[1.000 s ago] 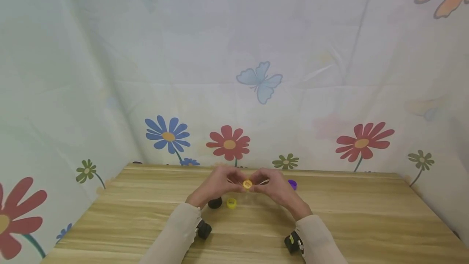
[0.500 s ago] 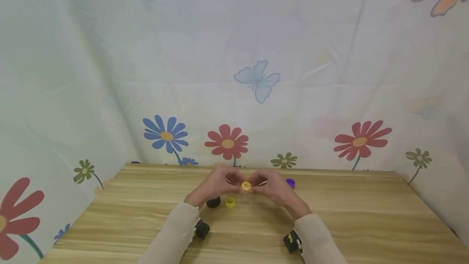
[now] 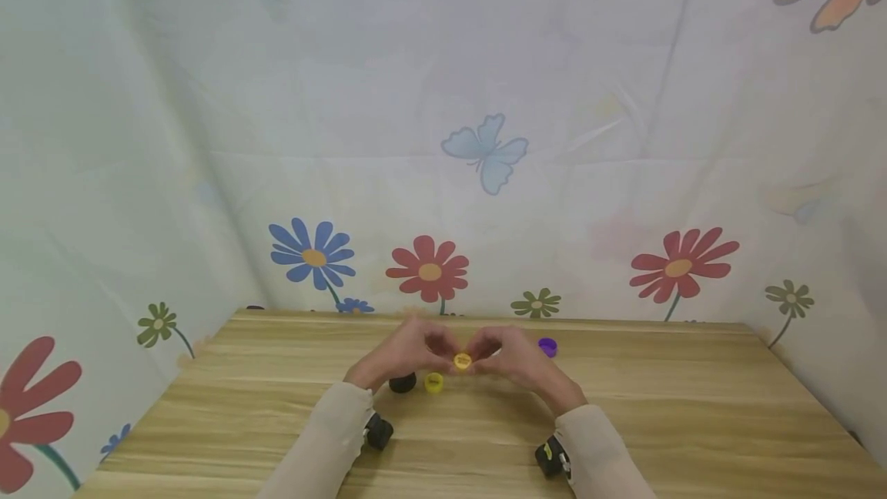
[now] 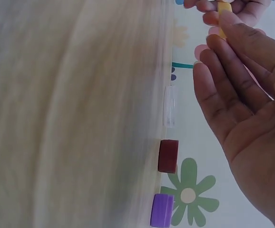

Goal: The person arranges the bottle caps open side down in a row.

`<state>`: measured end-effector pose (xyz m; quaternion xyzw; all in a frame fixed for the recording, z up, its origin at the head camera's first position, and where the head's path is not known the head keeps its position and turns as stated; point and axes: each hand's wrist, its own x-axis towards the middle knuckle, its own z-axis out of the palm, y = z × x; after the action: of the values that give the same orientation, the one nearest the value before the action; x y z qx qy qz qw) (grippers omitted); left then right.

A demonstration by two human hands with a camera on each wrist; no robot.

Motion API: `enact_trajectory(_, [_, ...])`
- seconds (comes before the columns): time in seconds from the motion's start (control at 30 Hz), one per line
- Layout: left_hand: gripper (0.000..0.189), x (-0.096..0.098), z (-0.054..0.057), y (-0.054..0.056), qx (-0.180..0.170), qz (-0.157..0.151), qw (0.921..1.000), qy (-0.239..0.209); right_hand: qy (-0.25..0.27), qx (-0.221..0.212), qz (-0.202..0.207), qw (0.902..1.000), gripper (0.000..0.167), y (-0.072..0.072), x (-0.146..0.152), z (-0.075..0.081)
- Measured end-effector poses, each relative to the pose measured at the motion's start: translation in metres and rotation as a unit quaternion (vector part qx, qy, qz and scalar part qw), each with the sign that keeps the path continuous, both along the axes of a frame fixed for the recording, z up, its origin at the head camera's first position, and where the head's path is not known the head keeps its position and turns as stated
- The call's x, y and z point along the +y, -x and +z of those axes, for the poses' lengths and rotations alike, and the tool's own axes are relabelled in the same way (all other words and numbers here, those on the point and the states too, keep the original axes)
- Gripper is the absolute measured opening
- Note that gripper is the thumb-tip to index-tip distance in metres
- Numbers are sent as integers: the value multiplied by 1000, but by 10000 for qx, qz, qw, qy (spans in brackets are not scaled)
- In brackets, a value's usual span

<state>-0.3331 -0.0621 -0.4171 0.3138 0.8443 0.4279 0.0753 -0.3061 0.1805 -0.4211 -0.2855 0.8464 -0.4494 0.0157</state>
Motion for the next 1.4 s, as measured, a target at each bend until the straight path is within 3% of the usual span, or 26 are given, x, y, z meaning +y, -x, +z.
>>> enact_trajectory(0.17, [18, 0, -2, 0, -158, -47, 9997, 182, -97, -154, 132, 9997, 18, 0, -1, 0])
enact_trajectory(0.47, [19, 6, -3, -5, -124, 66, 9971, 751, -213, -340, 449, 9982, 16, -1, -5, -2])
enact_trajectory(0.87, [19, 11, -8, -5, 343, 163, 9929, 1126, -307, -418, 443, 9977, 18, -2, -6, -6])
enact_trajectory(1.4, [20, 15, -4, -12, 485, 295, 9877, 1458, -619, -328, 375, 9968, 19, -1, -5, -11])
